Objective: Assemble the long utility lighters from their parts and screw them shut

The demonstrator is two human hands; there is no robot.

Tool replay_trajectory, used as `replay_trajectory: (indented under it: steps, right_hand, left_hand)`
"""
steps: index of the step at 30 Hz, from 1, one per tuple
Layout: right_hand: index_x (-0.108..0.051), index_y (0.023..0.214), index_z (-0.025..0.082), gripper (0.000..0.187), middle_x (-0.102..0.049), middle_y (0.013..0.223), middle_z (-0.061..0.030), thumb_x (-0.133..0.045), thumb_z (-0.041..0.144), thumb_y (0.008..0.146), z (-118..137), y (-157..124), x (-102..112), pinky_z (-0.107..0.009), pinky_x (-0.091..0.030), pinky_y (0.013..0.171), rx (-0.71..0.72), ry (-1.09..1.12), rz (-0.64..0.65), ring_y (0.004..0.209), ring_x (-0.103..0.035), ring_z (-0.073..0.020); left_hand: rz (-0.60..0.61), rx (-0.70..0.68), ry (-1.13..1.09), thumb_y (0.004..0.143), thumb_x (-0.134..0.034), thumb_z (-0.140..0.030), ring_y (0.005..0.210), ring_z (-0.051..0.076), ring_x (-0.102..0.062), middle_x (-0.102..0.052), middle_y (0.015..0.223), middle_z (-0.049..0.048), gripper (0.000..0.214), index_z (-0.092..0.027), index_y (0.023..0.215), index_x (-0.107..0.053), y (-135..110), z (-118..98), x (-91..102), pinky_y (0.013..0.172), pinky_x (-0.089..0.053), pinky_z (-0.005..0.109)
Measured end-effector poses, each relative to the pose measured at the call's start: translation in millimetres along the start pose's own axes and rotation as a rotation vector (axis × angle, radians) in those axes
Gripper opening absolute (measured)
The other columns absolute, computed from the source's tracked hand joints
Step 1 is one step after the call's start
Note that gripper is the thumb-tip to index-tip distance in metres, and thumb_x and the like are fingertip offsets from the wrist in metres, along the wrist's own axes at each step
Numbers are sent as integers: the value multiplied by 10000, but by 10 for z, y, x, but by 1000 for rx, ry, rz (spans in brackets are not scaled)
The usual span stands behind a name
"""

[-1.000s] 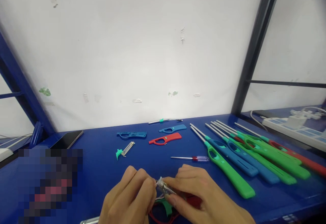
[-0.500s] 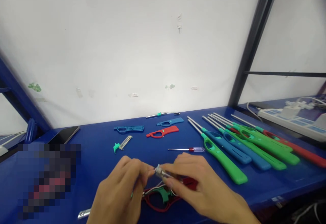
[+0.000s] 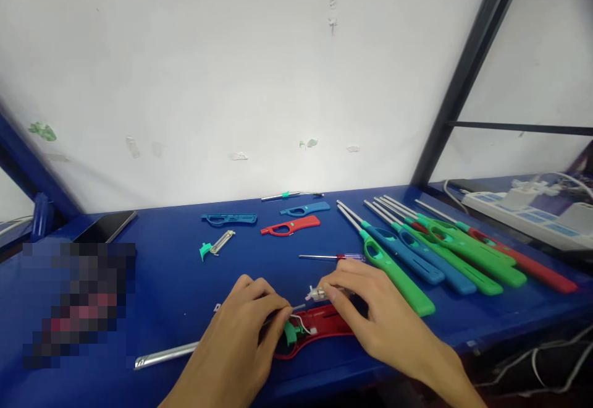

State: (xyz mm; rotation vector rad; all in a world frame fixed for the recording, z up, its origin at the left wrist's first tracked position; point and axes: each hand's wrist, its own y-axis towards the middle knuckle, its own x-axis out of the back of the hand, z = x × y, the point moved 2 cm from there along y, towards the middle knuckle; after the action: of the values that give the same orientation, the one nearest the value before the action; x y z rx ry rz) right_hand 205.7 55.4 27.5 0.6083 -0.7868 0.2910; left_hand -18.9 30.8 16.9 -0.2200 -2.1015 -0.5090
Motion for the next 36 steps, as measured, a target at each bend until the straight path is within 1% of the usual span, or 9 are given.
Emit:
replay_trajectory:
  steps: [3,7,11,12,15,17,23,32,36]
  right_hand:
    - [-746,963,238,294,-730,946,-36,-483,224,1094,14,-24,-5,-379,-499,898,-3,0,45,902,-672,-218]
    - [-759,996,257,297,-713,957,-27,-483,212,1097,24,-50,3,-370,-493,890,5,11,77,927,-661,-217]
    - [-761,1021,267,312,-701,967,-22,-465,234,1115,35,-51,8,-373,-483,894,4,11,89,938,-648,-214]
    - [-760,1023,266,311,-699,968,-23,-464,237,1116,35,-49,9,-376,-481,899,6,13,86,940,-645,-214]
    - [-755,1031,260,302,-702,981,-28,-466,238,1116,31,-42,12,-389,-473,926,9,27,74,955,-643,-218]
    - [-750,1035,259,295,-702,986,-27,-468,236,1115,28,-37,14,-400,-463,957,11,34,64,961,-642,-218]
    - [-735,1016,249,288,-679,954,-19,-465,236,1115,34,-36,24,-404,-449,976,32,44,48,933,-633,-208]
    - [-726,1015,247,283,-673,963,-18,-463,241,1118,28,-47,22,-395,-454,954,28,49,71,939,-627,-209]
    - [-728,1016,250,277,-675,960,-15,-470,238,1115,25,-50,19,-420,-433,1036,34,49,64,938,-631,-209]
  left_hand:
    - [-15,3,-35,1069,-458,-275,838,225,-612,-726,907,7,313,-273,886,-712,16,-2,6,818,-455,382]
    - [-22,38,-73,1057,-464,-303,829,237,-623,-720,865,3,288,-277,897,-702,6,13,-16,818,-462,395]
    - [-40,61,-64,1058,-514,-357,949,275,-629,-743,952,23,264,-297,1172,-745,-22,21,-53,820,-467,404]
    - [-31,61,-63,1062,-517,-360,965,276,-623,-740,961,25,272,-303,1194,-747,-23,16,-56,819,-466,401]
    - [53,34,-89,1093,-464,-333,943,246,-609,-717,945,11,324,-320,1023,-780,-10,-20,-53,797,-458,369]
    - [71,17,-109,1099,-446,-306,927,228,-607,-706,940,2,366,-317,934,-773,0,-46,-36,791,-453,354]
    - [-10,-4,-114,1078,-474,-272,886,226,-613,-716,935,-10,290,-304,967,-740,-2,-65,-14,917,-440,413]
    - [-12,-34,-119,1080,-464,-223,917,233,-623,-735,966,3,288,-292,1036,-740,7,-93,-42,1041,-428,482]
    - [-21,-44,-115,1083,-482,-216,899,225,-619,-727,949,-9,273,-295,1004,-732,12,-100,-35,1097,-397,507]
